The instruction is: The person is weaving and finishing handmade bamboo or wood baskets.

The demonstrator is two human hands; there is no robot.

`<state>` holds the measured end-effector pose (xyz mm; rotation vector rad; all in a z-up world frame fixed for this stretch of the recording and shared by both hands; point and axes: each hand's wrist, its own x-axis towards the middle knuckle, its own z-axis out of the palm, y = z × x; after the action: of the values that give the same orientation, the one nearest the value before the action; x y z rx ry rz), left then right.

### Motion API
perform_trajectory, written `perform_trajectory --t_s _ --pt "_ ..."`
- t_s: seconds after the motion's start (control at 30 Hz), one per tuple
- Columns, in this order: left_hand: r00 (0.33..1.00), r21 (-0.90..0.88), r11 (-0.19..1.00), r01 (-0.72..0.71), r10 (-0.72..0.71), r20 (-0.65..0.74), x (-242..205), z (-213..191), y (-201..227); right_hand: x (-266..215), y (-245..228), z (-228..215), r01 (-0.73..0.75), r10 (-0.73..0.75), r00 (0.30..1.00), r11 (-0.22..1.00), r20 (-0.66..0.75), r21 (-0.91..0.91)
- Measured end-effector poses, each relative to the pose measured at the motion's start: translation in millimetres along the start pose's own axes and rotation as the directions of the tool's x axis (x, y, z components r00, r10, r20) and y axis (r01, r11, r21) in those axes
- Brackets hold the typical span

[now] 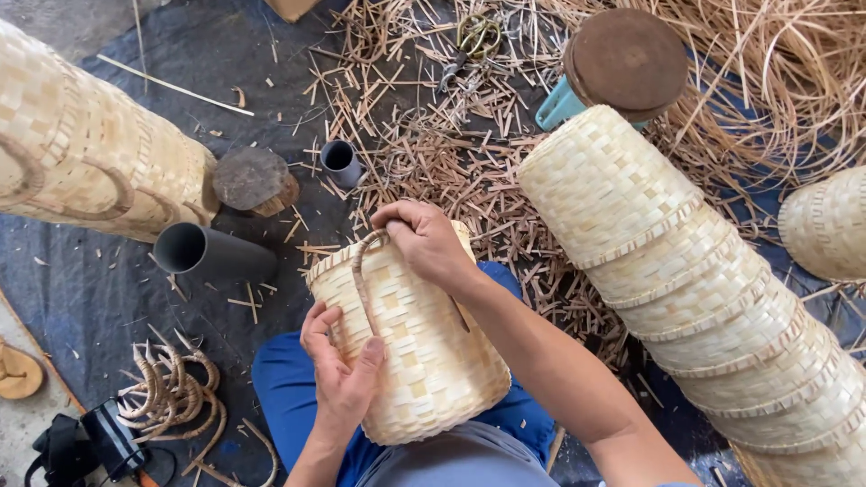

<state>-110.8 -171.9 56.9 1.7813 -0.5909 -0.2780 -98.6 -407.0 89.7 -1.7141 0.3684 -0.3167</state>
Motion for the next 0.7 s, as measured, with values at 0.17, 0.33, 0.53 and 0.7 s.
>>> perform_trajectory --t_s 0.17,0.33,0.53,0.7 --pt "1.000 0.081 0.997 -0.005 0.005 -0.001 -1 8 15 -8 6 0 -0.044 0.064 0.981 0.993 -0.180 0.113" --pt "1.000 0.073 0.997 -0.024 0.025 -0.010 -4 12 23 -18 -12 -10 0.019 -0.019 0.983 1.000 -0.182 -0.004" --pt "0.998 0.062 0.997 -0.037 0.040 -0.052 -9 14 23 -20 -14 -10 0.157 -0.177 0.980 0.967 -0.086 -0.200" --pt "0.996 0.062 0.997 -0.047 0.052 -0.077 -14 13 26 -24 -26 -9 0.073 -0.086 0.994 0.980 -0.064 -0.186"
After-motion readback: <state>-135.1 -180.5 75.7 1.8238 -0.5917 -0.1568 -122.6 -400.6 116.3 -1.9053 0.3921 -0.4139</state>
